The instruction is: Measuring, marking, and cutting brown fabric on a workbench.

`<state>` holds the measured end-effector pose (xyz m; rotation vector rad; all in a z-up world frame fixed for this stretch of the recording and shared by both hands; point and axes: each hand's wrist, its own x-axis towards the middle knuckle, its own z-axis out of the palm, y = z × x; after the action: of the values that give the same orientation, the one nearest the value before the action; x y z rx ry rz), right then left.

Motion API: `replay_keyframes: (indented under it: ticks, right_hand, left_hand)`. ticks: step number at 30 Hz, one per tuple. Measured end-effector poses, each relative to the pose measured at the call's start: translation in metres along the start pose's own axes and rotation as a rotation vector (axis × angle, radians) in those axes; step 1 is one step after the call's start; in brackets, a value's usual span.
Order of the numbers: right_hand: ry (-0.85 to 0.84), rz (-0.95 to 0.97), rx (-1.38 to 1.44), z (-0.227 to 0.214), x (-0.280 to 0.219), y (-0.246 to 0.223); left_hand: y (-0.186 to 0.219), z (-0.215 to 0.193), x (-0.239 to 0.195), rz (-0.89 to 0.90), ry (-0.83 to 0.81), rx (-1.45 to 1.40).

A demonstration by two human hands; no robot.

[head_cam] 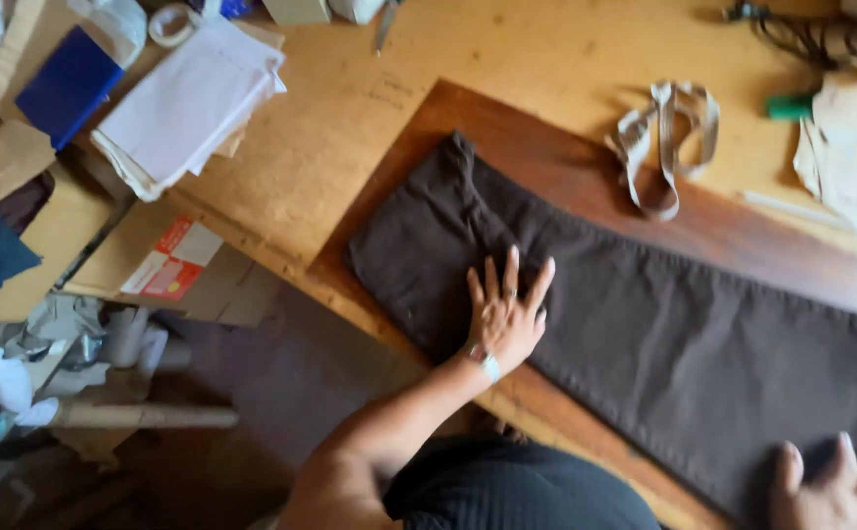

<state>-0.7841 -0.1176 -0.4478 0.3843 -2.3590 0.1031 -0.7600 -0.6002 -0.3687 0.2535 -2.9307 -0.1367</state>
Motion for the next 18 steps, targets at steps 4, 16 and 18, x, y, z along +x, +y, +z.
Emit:
replay_keyframes:
  ticks: [4,16,18]
  right_hand:
    - [-0.529,0.361,-0.043,-0.03,0.037,-0.023]
    - [-0.432,0.241,-0.1,-0.022,0.024,-0.012]
    - [-0.384,0.176,-0.173,-0.038,0.048,-0.032]
  left_hand:
    - [0.005,0.01,0.013,-0.064,0.343,0.069]
    - [-0.255,-0.186,0.083,-0.157,0.318,-0.019]
    - [-0.303,-0.209,0.09,-0.12,0.304,0.107]
